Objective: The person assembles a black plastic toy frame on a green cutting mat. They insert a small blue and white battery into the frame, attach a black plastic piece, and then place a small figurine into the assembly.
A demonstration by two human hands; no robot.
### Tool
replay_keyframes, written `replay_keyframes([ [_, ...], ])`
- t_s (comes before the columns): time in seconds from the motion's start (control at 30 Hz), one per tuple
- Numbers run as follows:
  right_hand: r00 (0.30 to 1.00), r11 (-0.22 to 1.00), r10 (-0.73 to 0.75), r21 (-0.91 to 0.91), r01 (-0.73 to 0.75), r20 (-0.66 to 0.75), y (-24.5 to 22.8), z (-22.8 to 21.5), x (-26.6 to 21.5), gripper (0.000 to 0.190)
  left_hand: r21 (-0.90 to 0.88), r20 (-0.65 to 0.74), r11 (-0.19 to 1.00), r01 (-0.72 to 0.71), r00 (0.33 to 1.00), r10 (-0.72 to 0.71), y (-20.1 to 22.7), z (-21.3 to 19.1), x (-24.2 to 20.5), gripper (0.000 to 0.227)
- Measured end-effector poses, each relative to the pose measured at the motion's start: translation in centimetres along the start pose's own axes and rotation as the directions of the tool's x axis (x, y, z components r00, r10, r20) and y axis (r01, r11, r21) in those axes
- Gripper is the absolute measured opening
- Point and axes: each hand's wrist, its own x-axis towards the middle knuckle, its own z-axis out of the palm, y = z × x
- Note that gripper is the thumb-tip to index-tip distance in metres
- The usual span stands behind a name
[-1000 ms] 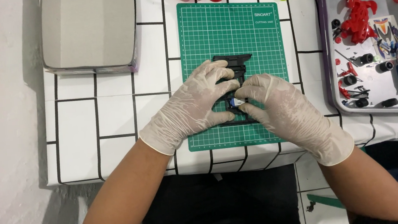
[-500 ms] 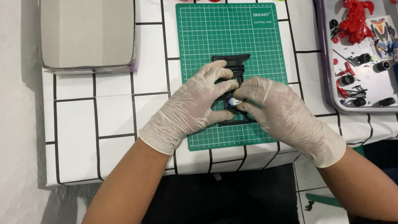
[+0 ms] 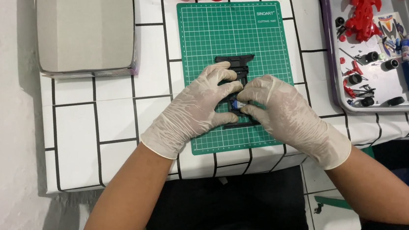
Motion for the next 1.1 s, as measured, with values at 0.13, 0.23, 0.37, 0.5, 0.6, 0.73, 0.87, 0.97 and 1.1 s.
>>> replay_keyframes([
  [0.13,1.000,0.999,0.025,0.033,-0.025,0.015,-0.4,-0.3,0.2,0.013,-0.011,-0.007,1.000,-0.006,1.000,0.006,0.1,-0.2,0.0,0.064],
  [0.23,1.000,1.000,0.019,0.023,-0.020,0.020,-0.5,-0.3,0.3,0.013,0.004,-0.010,1.000,-0.012,1.000,0.012,0.0,0.0,-0.1,0.064],
  [0.37,0.998,0.999,0.046,0.023,-0.047,0.044,-0.2,-0.1,0.4,0.012,-0.007,-0.006,1.000,-0.007,1.000,0.007,-0.1,0.1,-0.1,0.063],
  [0.5,0.993,0.993,0.085,0.074,-0.091,0.084,0.6,0.3,0.6,0.013,-0.012,0.004,1.000,0.005,1.000,-0.005,-0.4,0.2,0.0,0.066],
  [0.6,0.992,0.992,0.098,0.075,-0.104,0.086,0.5,0.1,0.6,0.012,-0.023,0.010,1.000,0.013,1.000,-0.013,-0.5,0.2,0.0,0.067],
  [0.73,0.989,0.989,0.101,0.101,-0.112,0.104,0.6,-0.4,0.7,0.017,-0.041,0.025,0.999,0.020,1.000,-0.019,0.1,-0.4,-0.1,0.067],
  [0.87,0.985,0.983,0.105,0.136,-0.124,0.137,0.1,-1.5,0.6,0.018,-0.102,0.041,0.994,0.044,0.998,-0.040,0.5,-0.9,0.1,0.066],
  [0.97,0.989,0.983,0.090,0.151,-0.107,0.117,0.8,-0.9,0.3,0.019,-0.146,0.054,0.986,0.076,0.996,-0.069,0.5,-1.0,0.2,0.064],
  [1.1,0.991,0.986,0.092,0.129,-0.104,0.097,1.1,-0.5,0.1,0.018,-0.193,0.050,0.976,0.098,0.995,-0.090,0.4,-0.8,0.1,0.057],
])
